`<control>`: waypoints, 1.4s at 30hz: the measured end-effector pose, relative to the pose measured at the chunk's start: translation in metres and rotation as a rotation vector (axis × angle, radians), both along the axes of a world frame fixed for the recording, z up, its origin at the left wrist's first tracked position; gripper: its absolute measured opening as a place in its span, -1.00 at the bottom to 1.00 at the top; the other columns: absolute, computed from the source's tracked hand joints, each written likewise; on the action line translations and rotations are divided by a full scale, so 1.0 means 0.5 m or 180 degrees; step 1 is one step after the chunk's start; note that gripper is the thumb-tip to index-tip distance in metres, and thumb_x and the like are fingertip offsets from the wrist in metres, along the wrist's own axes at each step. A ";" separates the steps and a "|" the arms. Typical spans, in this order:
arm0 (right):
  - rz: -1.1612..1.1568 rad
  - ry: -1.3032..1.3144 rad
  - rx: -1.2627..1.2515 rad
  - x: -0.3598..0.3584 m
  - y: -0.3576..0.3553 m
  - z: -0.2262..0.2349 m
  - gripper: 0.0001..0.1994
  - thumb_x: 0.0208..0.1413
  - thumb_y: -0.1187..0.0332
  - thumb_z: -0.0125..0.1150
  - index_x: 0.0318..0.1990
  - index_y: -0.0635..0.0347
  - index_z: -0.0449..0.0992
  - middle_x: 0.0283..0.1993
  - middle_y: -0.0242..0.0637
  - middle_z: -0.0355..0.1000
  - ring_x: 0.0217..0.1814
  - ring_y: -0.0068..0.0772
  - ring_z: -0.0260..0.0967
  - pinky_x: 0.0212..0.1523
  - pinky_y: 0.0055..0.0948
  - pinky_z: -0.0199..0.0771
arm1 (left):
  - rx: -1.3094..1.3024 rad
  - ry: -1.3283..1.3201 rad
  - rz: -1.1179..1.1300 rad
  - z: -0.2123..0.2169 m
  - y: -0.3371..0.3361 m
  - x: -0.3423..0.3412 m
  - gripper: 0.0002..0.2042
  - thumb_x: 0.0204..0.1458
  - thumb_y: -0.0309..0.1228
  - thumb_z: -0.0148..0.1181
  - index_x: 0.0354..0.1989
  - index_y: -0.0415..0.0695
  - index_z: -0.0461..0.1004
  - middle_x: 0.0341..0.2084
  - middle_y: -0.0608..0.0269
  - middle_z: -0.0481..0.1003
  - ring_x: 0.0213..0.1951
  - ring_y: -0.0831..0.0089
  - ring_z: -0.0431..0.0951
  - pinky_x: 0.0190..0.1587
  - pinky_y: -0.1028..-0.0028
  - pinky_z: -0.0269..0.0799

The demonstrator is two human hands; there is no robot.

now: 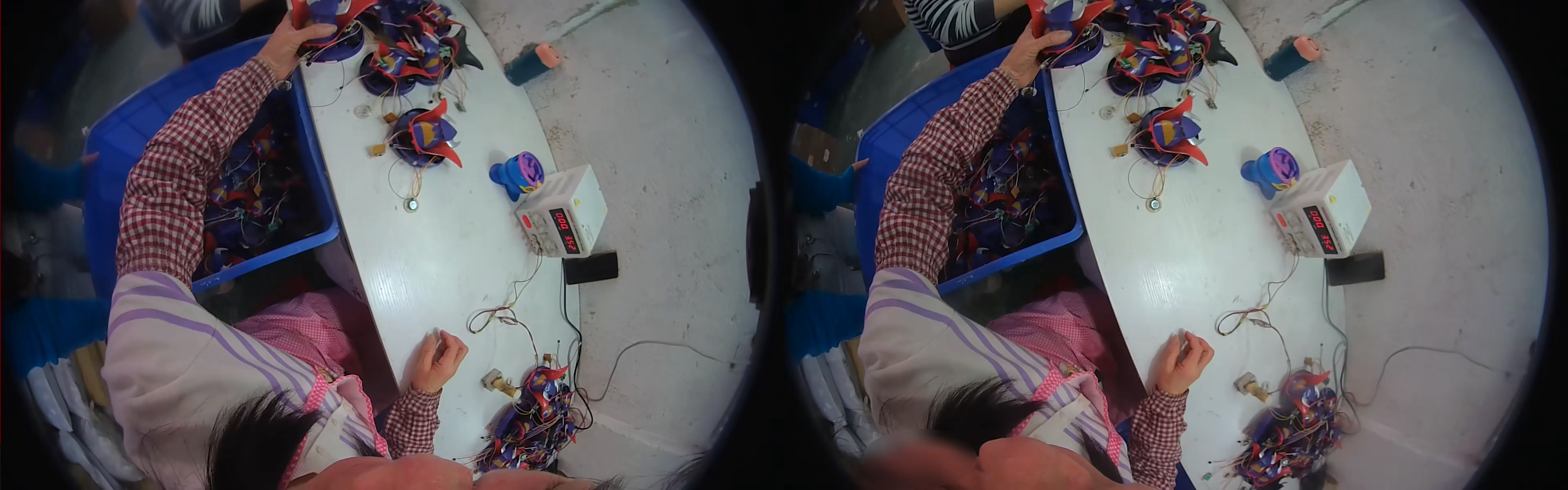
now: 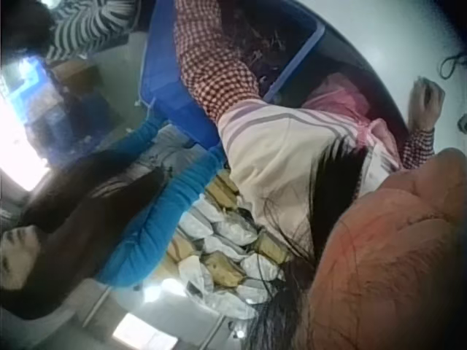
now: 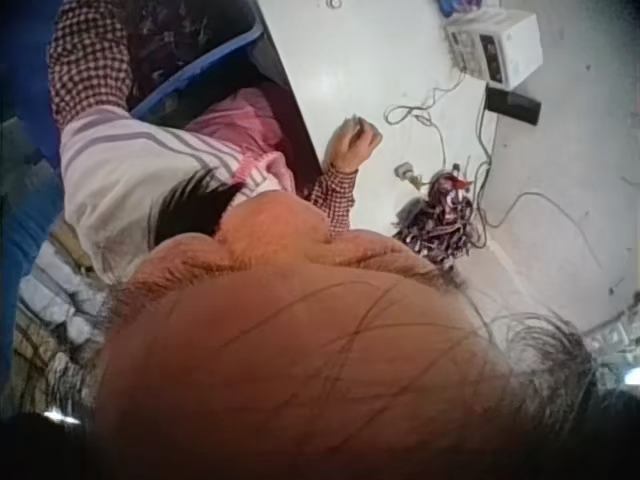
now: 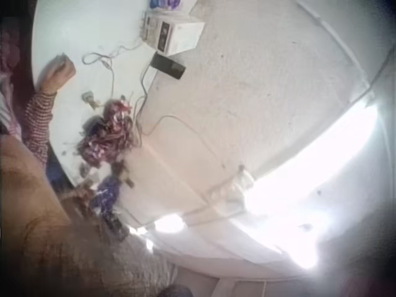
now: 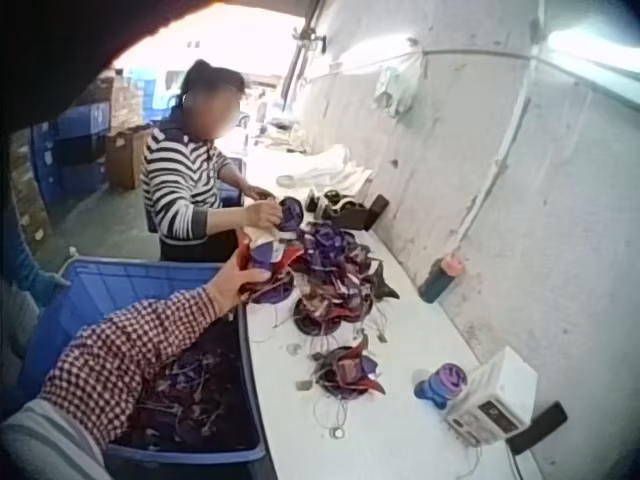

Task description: Assembling and wiring small electronic components for toys at a workbench.

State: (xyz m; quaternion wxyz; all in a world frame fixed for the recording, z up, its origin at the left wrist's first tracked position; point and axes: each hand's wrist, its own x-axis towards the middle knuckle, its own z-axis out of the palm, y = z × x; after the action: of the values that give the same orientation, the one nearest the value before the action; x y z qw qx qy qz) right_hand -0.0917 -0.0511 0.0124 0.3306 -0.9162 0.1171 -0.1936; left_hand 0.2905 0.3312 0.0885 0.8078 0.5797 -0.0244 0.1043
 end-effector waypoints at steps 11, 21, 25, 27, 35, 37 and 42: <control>-0.0009 0.0104 -0.0110 0.003 0.000 -0.010 -0.83 0.05 0.51 0.14 -0.18 0.27 0.43 -0.18 -0.25 0.23 -0.26 -0.43 0.17 -0.29 -0.59 0.26 | 0.3060 0.0634 0.0384 -0.193 0.098 0.175 -0.18 -0.29 -0.10 0.43 0.15 -0.24 0.20 -0.01 0.06 0.37 -0.01 0.29 0.39 0.15 0.42 0.19; -0.0110 -0.0147 -0.0789 0.008 0.007 -0.011 -0.81 -0.12 0.60 0.13 -0.29 0.24 0.46 -0.28 -0.18 0.29 -0.26 -0.23 0.21 -0.23 -0.40 0.29 | 0.1665 0.0110 -0.1389 -0.217 0.019 0.304 -0.36 -0.09 -0.32 0.35 0.18 -0.16 0.21 -0.03 0.11 0.41 -0.12 0.38 0.48 0.01 0.47 0.36; -0.0171 -0.0176 -0.0300 0.021 0.009 -0.008 -0.79 -0.15 0.54 0.16 -0.27 0.20 0.45 -0.25 -0.18 0.29 -0.27 -0.20 0.21 -0.25 -0.37 0.27 | 0.1172 -0.1262 -0.1497 -0.268 0.064 0.358 -0.39 0.06 -0.51 0.16 0.30 -0.06 0.06 0.10 0.10 0.32 0.06 0.33 0.38 0.10 0.40 0.29; 0.0112 -0.0524 -0.0395 0.044 0.009 -0.034 -0.78 -0.14 0.45 0.23 -0.26 0.19 0.44 -0.24 -0.21 0.29 -0.24 -0.23 0.22 -0.21 -0.40 0.29 | 0.1074 -0.1357 -0.2126 -0.242 -0.219 0.342 -0.42 0.07 -0.50 0.15 0.28 -0.07 0.09 0.08 0.11 0.33 0.05 0.34 0.38 0.09 0.41 0.29; -0.0319 -0.1607 -0.0527 -0.113 0.009 0.081 -0.68 -0.14 0.48 0.28 -0.15 0.22 0.45 -0.22 -0.22 0.29 -0.22 -0.27 0.23 -0.20 -0.43 0.32 | 0.2041 -0.1563 -0.2107 -0.051 -0.200 -0.070 -0.63 0.11 -0.39 0.11 0.09 -0.18 0.28 -0.07 0.14 0.41 -0.07 0.41 0.42 0.01 0.50 0.33; -0.0726 -0.1695 -0.0399 -0.193 -0.026 0.100 -0.68 -0.15 0.54 0.24 -0.14 0.24 0.44 -0.24 -0.22 0.32 -0.24 -0.30 0.25 -0.22 -0.44 0.34 | 0.2440 -0.1547 -0.1673 0.002 -0.168 -0.098 -0.67 0.13 -0.36 0.10 0.04 -0.21 0.33 -0.10 0.15 0.43 -0.10 0.42 0.43 -0.01 0.52 0.34; -0.1965 -0.0756 0.0119 -0.369 -0.197 0.134 -0.79 -0.01 0.48 0.21 -0.19 0.29 0.45 -0.32 -0.32 0.37 -0.43 -0.52 0.28 -0.41 -0.62 0.32 | 0.2476 -0.1652 -0.2542 0.096 -0.446 -0.320 -0.70 0.12 -0.47 0.07 0.04 -0.23 0.34 -0.14 0.16 0.43 -0.17 0.45 0.42 -0.08 0.51 0.33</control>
State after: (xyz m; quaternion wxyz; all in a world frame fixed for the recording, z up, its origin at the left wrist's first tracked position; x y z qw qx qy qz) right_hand -0.2762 -0.1496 0.0794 0.2845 -0.8023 0.3535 -0.3879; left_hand 0.1305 0.1079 0.1367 0.4814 0.7338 -0.4718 -0.0852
